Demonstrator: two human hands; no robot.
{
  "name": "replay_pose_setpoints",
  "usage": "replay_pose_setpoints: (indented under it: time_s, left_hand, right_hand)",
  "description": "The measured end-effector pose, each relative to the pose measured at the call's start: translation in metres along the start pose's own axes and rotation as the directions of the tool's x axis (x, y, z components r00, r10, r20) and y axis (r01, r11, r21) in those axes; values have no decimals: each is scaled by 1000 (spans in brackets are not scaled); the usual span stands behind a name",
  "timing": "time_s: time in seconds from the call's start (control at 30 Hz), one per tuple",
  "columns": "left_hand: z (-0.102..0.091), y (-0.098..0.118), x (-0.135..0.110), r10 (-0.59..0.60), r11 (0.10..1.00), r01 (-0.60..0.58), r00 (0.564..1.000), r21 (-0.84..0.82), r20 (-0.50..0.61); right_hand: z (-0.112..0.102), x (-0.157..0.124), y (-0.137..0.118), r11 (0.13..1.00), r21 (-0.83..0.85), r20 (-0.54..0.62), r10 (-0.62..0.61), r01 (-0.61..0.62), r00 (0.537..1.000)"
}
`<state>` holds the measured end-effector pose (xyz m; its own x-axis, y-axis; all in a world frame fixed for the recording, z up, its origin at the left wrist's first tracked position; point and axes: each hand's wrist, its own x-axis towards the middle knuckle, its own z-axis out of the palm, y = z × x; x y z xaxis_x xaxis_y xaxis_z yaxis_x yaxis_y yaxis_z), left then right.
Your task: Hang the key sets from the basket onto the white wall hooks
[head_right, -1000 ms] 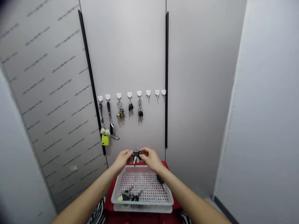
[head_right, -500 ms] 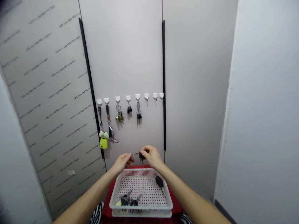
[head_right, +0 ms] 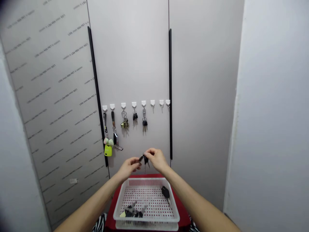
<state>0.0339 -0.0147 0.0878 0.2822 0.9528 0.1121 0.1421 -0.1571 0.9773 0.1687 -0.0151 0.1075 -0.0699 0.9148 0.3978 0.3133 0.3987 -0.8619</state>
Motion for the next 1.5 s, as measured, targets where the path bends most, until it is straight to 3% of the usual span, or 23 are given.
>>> replay_pose_setpoints:
  time_s: [0.07,0.17,0.3,0.47,0.6,0.7,0.87,1.03,1.17,1.5]
  left_hand:
    - [0,2,0,29,998,-30,999,-49,-25]
    - [2,6,1,131,988,-127,991,-87,37]
    - [2,5,4,161,983,-170,980,63,118]
    - [0,1,11,203,939,-207,978,273,42]
    - [4,9,13,230,968,-237,969,77,89]
    - [6,23,11,182,982,-177,978,-60,104]
    - [5,66,26,190,976,-196,979,-91,-72]
    - [10,116,60,344,935,-320,924,149,-170]
    - [17,138,78,448,852,-346,870,394,-205]
    - [11,146,97,427,766,-305,900,566,-93]
  right_hand:
    - [1,-1,0,1000,16,52,13,-14,999]
    - [6,-4,0,996,84,130,32,-43,991]
    - [9,-6,1,993,107,140,34,-50,990]
    - [7,0,-2,997,73,74,-36,31,997]
    - [2,5,-9,988,156,34,-16,11,999]
    - [-6,12,-16,980,197,12,-2,-1,1000]
    - [-28,45,-44,976,211,-108,-22,45,994]
    - [-50,93,-81,974,188,-290,-66,124,955]
    - [-61,120,-95,987,91,-391,-84,130,917]
    - [-76,169,-82,988,-151,-591,-111,25,799]
